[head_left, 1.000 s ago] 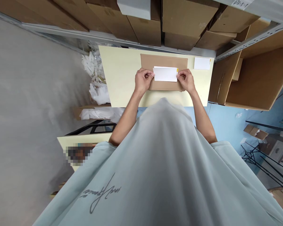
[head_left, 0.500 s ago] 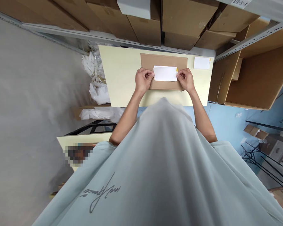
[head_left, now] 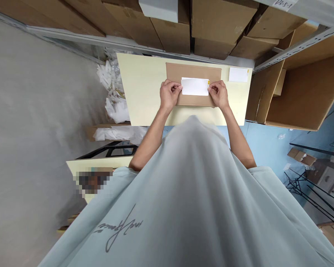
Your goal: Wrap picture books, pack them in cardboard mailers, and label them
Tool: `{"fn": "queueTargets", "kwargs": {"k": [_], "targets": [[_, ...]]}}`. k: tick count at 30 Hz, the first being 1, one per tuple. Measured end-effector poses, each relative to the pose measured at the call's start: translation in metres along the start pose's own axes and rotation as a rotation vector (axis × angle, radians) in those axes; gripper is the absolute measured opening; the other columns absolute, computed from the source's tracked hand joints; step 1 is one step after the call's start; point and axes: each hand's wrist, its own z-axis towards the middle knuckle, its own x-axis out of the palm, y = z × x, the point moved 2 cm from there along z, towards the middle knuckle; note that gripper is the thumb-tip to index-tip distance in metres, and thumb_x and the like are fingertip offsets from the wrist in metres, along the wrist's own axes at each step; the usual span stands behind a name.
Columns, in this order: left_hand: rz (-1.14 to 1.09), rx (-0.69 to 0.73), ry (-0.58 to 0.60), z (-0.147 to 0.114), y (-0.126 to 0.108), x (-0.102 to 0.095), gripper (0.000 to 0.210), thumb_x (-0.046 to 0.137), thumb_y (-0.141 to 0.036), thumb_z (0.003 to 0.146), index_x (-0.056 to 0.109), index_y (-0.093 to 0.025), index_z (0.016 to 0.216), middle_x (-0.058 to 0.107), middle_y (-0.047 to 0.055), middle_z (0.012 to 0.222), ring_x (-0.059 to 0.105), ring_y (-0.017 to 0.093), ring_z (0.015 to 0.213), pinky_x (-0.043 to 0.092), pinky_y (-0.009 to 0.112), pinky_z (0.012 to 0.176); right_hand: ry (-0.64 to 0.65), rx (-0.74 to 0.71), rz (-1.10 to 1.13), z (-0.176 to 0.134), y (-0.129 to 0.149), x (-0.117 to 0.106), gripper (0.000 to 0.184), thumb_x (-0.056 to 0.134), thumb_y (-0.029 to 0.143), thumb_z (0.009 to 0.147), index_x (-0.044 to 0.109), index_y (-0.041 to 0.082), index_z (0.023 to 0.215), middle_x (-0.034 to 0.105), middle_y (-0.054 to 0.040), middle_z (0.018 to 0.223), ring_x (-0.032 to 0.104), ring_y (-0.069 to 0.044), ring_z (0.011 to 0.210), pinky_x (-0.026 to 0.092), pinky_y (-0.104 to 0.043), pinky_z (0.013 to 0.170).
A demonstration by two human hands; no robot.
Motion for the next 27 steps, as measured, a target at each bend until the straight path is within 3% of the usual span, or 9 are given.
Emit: {"fn": "queueTargets", "kwargs": {"k": [8, 17, 21, 27], "targets": [[-0.056, -0.013, -0.003, -0.006, -0.006, 0.001, 0.033, 0.087, -0.060, 0.096, 0.076, -0.030, 0.086, 0.070, 0.008, 0.095, 0.065, 0.031, 0.102, 0.059, 0.053, 0.108, -0.009, -0.014, -0.020, -0.008, -0.005, 0.005, 0.026, 0.075, 0.057, 0.106, 0.077, 0.032, 0.102, 0.066, -0.0091, 0.114, 0.064, -0.033, 0.125, 0.054, -0.064, 0.130], [-0.001, 0.016, -0.005, -0.007, -0.002, 0.003, 0.019, 0.088, -0.041, 0.096, 0.076, -0.030, 0.088, 0.071, 0.007, 0.097, 0.066, 0.031, 0.106, 0.056, 0.054, 0.114, -0.005, -0.018, -0.053, -0.008, -0.005, 0.003, 0.020, 0.079, 0.050, 0.104, 0.076, 0.031, 0.100, 0.066, -0.0081, 0.114, 0.064, -0.032, 0.125, 0.051, -0.065, 0.135], [0.018, 0.005, -0.013, -0.007, -0.006, 0.003, 0.028, 0.089, -0.046, 0.097, 0.071, -0.029, 0.083, 0.072, 0.006, 0.097, 0.065, 0.029, 0.106, 0.054, 0.054, 0.112, -0.001, -0.012, -0.062, -0.007, -0.005, 0.003, 0.017, 0.079, 0.047, 0.105, 0.076, 0.032, 0.098, 0.067, -0.0088, 0.114, 0.065, -0.033, 0.125, 0.053, -0.065, 0.134], [0.144, -0.023, 0.035, -0.009, -0.022, 0.005, 0.048, 0.070, -0.052, 0.116, 0.054, -0.024, 0.080, 0.062, 0.002, 0.085, 0.063, 0.018, 0.113, 0.044, 0.047, 0.110, -0.042, -0.049, -0.065, -0.005, -0.007, 0.008, 0.017, 0.079, 0.047, 0.107, 0.077, 0.032, 0.100, 0.066, -0.0069, 0.109, 0.065, -0.032, 0.124, 0.058, -0.065, 0.129]]}}
